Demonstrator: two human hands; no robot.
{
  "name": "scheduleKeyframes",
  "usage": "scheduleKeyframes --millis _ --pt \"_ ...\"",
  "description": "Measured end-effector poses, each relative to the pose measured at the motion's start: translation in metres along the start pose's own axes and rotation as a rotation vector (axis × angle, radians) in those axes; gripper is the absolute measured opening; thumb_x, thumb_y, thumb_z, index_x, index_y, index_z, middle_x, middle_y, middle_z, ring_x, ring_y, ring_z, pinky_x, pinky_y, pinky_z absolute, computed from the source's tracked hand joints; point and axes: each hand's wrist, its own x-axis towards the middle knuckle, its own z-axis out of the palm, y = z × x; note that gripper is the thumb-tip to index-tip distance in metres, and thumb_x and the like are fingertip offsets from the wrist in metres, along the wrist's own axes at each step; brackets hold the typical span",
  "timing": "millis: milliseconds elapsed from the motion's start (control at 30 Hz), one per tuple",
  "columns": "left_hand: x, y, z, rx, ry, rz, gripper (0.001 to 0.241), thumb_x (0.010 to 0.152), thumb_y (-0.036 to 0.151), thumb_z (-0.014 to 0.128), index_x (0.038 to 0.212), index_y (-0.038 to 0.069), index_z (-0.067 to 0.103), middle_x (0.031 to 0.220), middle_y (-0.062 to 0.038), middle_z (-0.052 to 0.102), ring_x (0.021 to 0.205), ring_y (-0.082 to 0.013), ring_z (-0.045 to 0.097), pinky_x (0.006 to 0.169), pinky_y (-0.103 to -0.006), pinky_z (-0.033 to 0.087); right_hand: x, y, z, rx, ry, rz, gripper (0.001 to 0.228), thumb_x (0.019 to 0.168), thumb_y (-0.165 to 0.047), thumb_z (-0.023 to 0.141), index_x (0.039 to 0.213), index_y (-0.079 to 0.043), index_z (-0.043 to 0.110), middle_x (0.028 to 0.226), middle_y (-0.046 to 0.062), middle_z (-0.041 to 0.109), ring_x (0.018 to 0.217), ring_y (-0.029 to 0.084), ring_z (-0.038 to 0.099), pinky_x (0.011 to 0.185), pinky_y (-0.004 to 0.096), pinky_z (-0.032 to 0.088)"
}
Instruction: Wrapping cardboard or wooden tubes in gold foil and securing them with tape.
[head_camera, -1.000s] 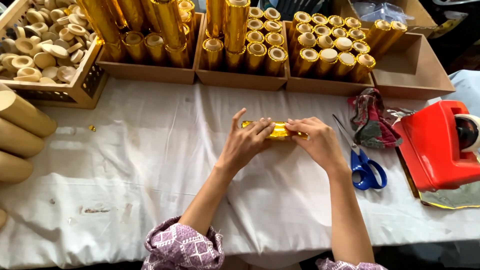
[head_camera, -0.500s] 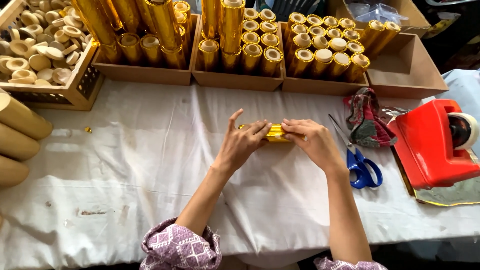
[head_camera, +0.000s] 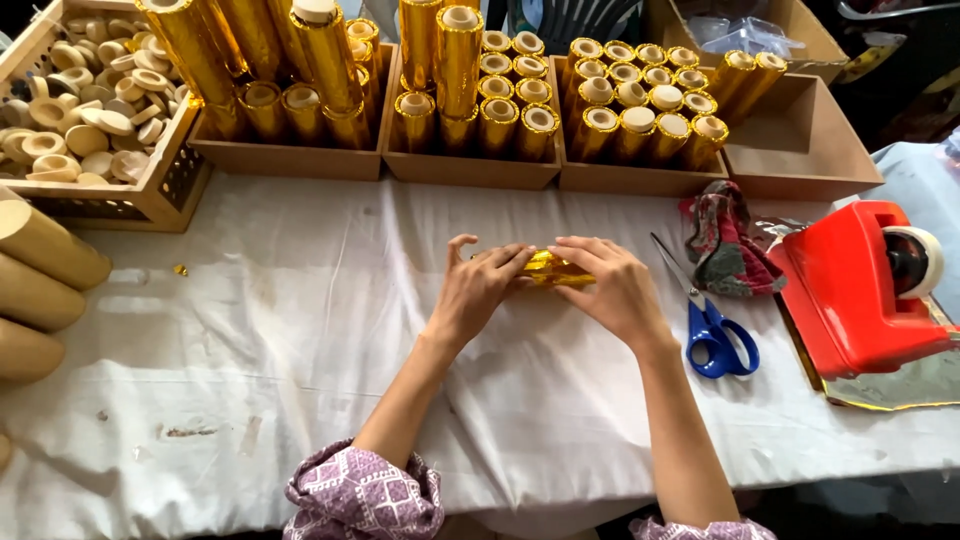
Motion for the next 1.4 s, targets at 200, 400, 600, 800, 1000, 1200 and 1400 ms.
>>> scheduleKeyframes --millis 200,400,600,800,1000,1200,1400 --pt "-0.001 0.000 0.001 0.011 0.015 -0.003 0.041 0.096 0.036 0.067 0.132 0.017 0.069 0.121 0.003 0.074 0.099 -0.0104 0.071 0.110 -0.0445 0.030 -0.004 0.003 0.012 0.026 -0.069 0.046 0.050 0.071 -0.012 0.085 0.119 -0.013 0.072 0.124 0.003 0.071 0.112 0.025 0.067 0.094 0.038 0.053" --pt "-0.002 0.001 0.003 -0.025 0.009 -0.026 0.040 0.097 0.036 0.066 0.132 0.016 0.068 0.121 0.003 0.074 0.096 -0.0118 0.072 0.110 -0.0443 0.032 -0.008 0.013 0.022 -0.001 -0.060 0.020 0.043 0.076 -0.010 0.082 0.118 -0.013 0.075 0.121 0.001 0.073 0.112 0.024 0.068 0.094 0.037 0.055" --pt "-0.001 0.003 -0.001 -0.052 0.039 -0.061 0.041 0.099 0.033 0.067 0.135 0.014 0.066 0.128 0.000 0.072 0.094 -0.0147 0.072 0.111 -0.0454 0.033 -0.008 0.014 0.025 -0.018 -0.024 0.005 0.041 0.078 -0.011 0.083 0.117 -0.015 0.077 0.124 0.001 0.074 0.113 0.025 0.069 0.099 0.037 0.056" --pt "-0.002 -0.004 0.000 -0.003 -0.010 -0.007 0.053 0.089 0.030 0.075 0.138 0.014 0.063 0.132 -0.002 0.070 0.094 -0.0154 0.072 0.113 -0.0446 0.032 -0.008 0.015 0.026 0.008 -0.021 0.019 0.040 0.078 -0.010 0.082 0.117 -0.015 0.077 0.124 0.003 0.074 0.114 0.026 0.069 0.102 0.038 0.054" --pt "-0.001 -0.005 0.003 -0.029 -0.005 0.003 0.056 0.088 0.031 0.078 0.138 0.013 0.060 0.128 -0.002 0.070 0.102 -0.0154 0.072 0.113 -0.0444 0.032 -0.009 0.022 0.033 0.074 -0.002 -0.005 0.034 0.082 -0.009 0.081 0.116 -0.012 0.076 0.127 0.005 0.072 0.121 0.026 0.068 0.111 0.041 0.051" --pt "-0.001 -0.004 -0.002 -0.045 -0.048 -0.036 0.056 0.086 0.030 0.079 0.136 0.013 0.061 0.126 -0.001 0.071 0.100 -0.0149 0.071 0.109 -0.0458 0.032 -0.009 0.025 0.036 0.111 -0.019 -0.005 0.030 0.084 -0.011 0.080 0.114 -0.011 0.076 0.129 0.006 0.071 0.124 0.026 0.066 0.114 0.043 0.048" --pt "-0.002 -0.003 -0.002 -0.062 -0.030 -0.042 0.055 0.086 0.031 0.079 0.135 0.014 0.062 0.124 0.001 0.071 0.101 -0.0146 0.071 0.107 -0.0455 0.032 -0.009 0.029 0.038 0.133 -0.040 -0.017 0.027 0.084 -0.011 0.079 0.110 -0.008 0.075 0.132 0.007 0.070 0.127 0.028 0.064 0.115 0.045 0.047"
